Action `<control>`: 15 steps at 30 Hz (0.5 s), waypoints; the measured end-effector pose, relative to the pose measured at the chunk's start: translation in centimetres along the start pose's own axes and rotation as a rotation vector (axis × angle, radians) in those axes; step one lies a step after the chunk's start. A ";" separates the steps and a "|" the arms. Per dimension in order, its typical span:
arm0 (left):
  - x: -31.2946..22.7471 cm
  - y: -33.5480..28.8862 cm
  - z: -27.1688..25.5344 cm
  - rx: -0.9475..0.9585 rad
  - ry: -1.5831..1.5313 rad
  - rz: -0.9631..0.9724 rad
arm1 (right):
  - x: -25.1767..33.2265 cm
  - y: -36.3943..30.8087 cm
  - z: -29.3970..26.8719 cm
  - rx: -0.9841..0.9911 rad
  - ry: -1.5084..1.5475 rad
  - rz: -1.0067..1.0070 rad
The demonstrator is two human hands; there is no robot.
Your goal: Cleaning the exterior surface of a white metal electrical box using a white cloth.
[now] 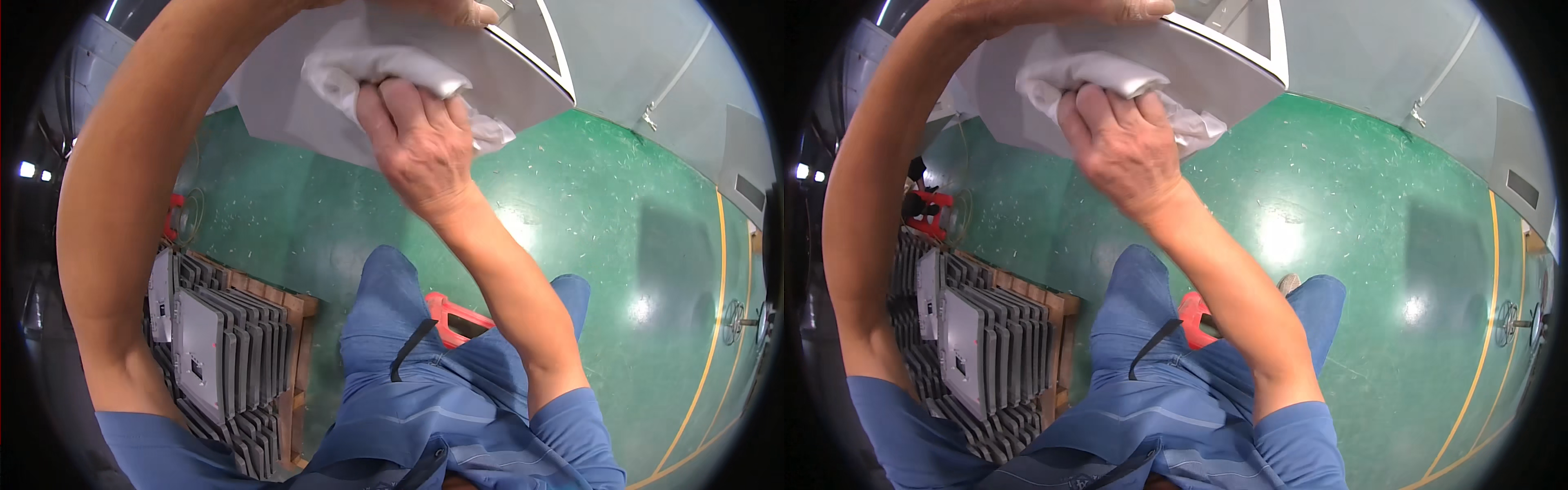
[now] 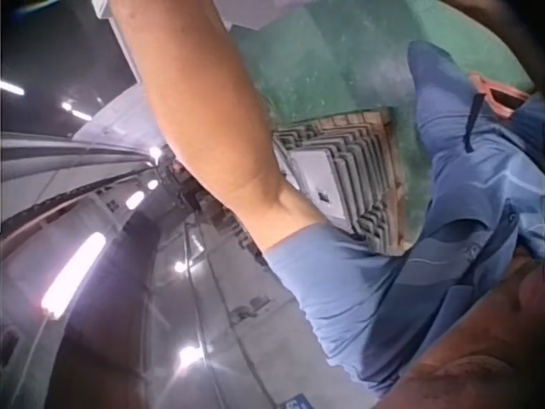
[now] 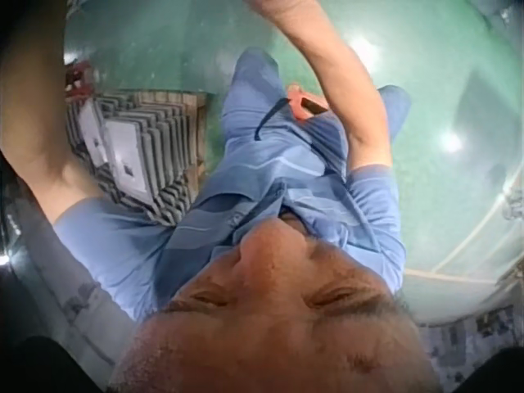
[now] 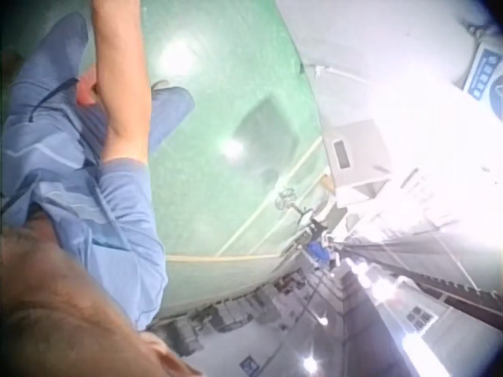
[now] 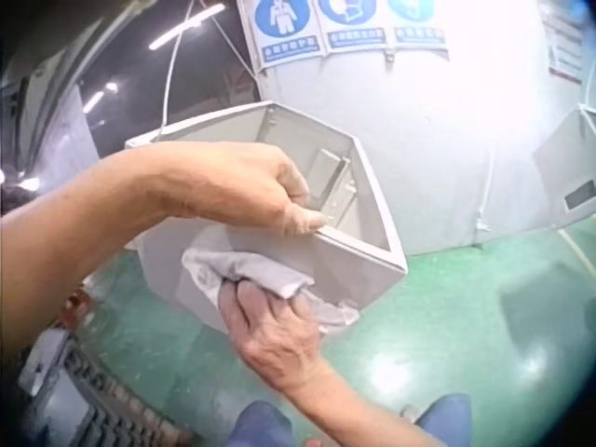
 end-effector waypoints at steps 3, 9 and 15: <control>-0.5 0.3 0.4 0.029 0.046 -0.182 | 2.7 -6.2 3.7 0.310 0.077 -0.195; 0.2 -0.1 2.0 0.108 0.070 -0.172 | 7.8 -14.1 8.8 0.869 0.015 -0.297; 3.3 -0.6 -0.3 0.061 -0.039 -0.088 | 2.5 -22.5 7.8 1.590 0.419 0.493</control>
Point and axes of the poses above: each hand's wrist, its own y-axis towards the middle knuckle, its own z-axis out of the palm, x = y × z, the point moved 5 cm from there along y, towards the middle knuckle, and after that the axes turned 11 degrees about -y, right-handed, at the moved point
